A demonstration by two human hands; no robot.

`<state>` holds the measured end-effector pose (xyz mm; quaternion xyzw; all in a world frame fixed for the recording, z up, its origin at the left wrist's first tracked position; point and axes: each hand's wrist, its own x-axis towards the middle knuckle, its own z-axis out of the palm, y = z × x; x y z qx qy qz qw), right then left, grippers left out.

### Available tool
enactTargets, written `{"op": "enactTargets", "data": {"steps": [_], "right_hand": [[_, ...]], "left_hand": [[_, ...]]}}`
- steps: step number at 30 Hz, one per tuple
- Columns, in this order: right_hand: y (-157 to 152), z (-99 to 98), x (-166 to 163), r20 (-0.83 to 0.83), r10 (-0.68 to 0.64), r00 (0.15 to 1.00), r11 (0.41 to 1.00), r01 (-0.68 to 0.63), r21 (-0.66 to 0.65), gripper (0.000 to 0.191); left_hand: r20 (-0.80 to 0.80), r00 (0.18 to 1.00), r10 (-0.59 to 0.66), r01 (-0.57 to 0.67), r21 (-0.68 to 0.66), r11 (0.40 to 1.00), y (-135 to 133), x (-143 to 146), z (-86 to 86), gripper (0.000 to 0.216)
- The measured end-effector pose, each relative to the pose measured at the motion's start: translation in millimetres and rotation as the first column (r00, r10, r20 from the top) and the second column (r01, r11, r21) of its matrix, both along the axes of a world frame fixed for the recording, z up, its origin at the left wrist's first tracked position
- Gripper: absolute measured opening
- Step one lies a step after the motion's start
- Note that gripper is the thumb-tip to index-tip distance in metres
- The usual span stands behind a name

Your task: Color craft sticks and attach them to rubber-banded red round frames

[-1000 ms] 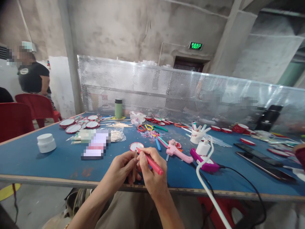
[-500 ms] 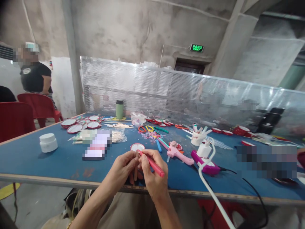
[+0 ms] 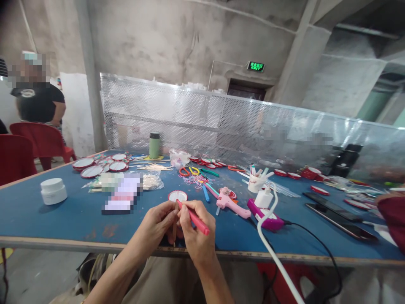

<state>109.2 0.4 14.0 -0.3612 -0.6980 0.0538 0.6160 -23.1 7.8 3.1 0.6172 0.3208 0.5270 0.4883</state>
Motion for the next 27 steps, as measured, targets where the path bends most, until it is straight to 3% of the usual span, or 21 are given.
{"op": "enactTargets", "data": {"steps": [27], "right_hand": [[-0.5, 1.3, 0.3, 0.013, 0.010, 1.000, 1.000, -0.010, -0.020, 0.015]], "left_hand": [[-0.007, 1.000, -0.007, 0.007, 0.018, 1.000, 1.8, 0.1, -2.9, 0.028]]}}
